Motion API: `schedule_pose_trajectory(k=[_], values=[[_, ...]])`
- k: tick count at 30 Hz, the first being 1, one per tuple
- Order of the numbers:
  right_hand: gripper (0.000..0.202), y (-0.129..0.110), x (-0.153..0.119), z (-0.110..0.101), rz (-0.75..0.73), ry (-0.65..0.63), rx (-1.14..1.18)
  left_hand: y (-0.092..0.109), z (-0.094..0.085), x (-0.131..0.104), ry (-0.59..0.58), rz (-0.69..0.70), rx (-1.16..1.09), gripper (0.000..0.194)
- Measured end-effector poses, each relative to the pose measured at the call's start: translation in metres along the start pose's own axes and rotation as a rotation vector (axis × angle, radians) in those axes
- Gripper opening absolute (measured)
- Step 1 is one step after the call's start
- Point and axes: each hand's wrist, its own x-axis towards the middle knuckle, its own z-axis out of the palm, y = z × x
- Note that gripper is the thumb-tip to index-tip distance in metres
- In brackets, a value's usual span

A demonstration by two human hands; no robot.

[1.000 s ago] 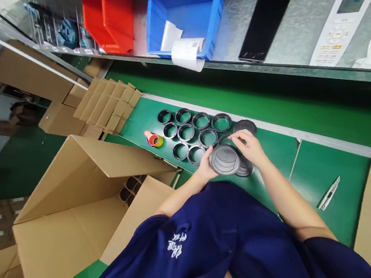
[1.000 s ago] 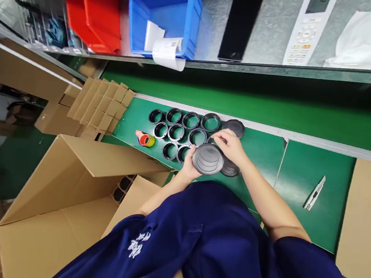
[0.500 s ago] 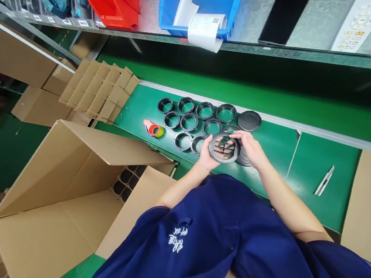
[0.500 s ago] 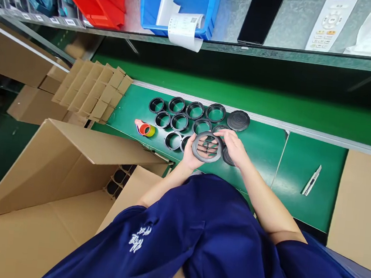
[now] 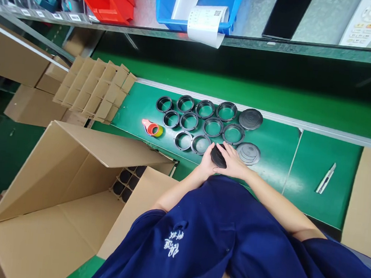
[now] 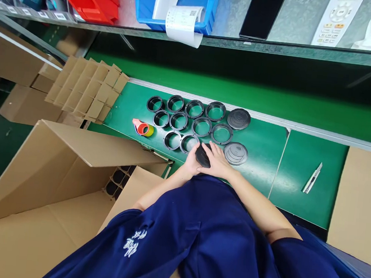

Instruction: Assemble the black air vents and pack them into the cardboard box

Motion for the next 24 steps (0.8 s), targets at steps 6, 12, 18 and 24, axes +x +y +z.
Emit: schedule_pose_trajectory(k=[6, 12, 18, 24], values=[[0.117, 0.042, 0.057, 0.002, 0.3, 0.275, -0.169, 0.01, -0.026, 0.004, 0.079, -0.083, -0.029, 0.055], [0.115, 0.084, 0.085, 0.016, 0.338, 0.326, -0.382, 0.024, -0.051, -0.012, 0.149, -0.046, -0.048, 0.047], [0.095, 0.059, 0.057, 0.03, 0.31, 0.236, -0.393, 0.018, -0.083, -0.027, 0.282, -0.086, -0.035, 0.037], [0.08, 0.046, 0.084, 0.017, 0.266, 0.318, -0.271, 0.017, -0.091, -0.024, 0.383, -0.135, 0.035, 0.033]])
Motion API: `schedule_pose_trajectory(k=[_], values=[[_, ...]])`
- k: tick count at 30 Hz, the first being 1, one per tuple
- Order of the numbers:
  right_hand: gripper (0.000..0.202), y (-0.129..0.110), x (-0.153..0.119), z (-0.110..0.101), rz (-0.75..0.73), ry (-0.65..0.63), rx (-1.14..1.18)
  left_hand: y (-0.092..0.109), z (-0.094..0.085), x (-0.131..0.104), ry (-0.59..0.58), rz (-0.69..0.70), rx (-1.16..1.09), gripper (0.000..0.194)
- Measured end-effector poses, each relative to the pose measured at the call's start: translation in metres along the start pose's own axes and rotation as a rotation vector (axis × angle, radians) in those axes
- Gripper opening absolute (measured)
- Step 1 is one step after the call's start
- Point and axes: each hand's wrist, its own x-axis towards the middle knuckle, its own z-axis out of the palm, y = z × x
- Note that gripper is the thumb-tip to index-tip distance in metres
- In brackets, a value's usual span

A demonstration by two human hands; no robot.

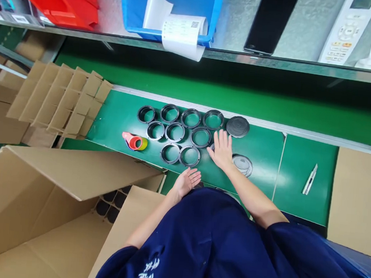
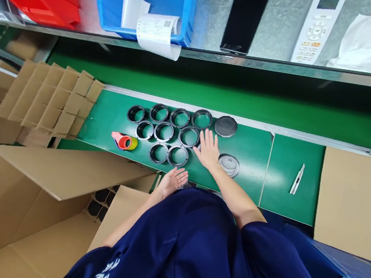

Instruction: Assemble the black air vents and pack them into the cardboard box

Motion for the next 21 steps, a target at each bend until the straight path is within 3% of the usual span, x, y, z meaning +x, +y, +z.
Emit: schedule_pose_trajectory(k=[5, 7, 10, 13, 16, 19, 21], values=[[0.079, -0.009, 0.003, 0.018, 0.032, -0.149, 0.068, 0.011, 0.018, 0.004, 0.015, -0.006, 0.129, 0.027], [0.08, -0.01, 0.007, 0.015, 0.028, -0.123, 0.108, 0.015, 0.029, 0.01, 0.056, 0.011, 0.2, 0.022], [0.078, 0.005, 0.018, -0.006, 0.026, -0.003, 0.159, 0.017, 0.05, 0.021, 0.089, 0.024, 0.312, 0.018], [0.072, 0.049, 0.027, -0.043, 0.152, 0.146, 0.197, 0.014, 0.074, 0.026, 0.095, 0.042, 0.391, 0.02], [0.067, 0.115, 0.024, -0.085, 0.39, 0.237, 0.182, 0.008, 0.1, 0.027, 0.094, 0.09, 0.484, 0.019], [0.058, 0.174, 0.007, -0.118, 0.621, 0.245, 0.161, -0.004, 0.124, 0.025, 0.091, 0.19, 0.693, 0.014], [0.055, 0.198, -0.008, -0.124, 0.678, 0.203, 0.186, -0.012, 0.137, 0.025, 0.116, 0.271, 0.779, 0.009]])
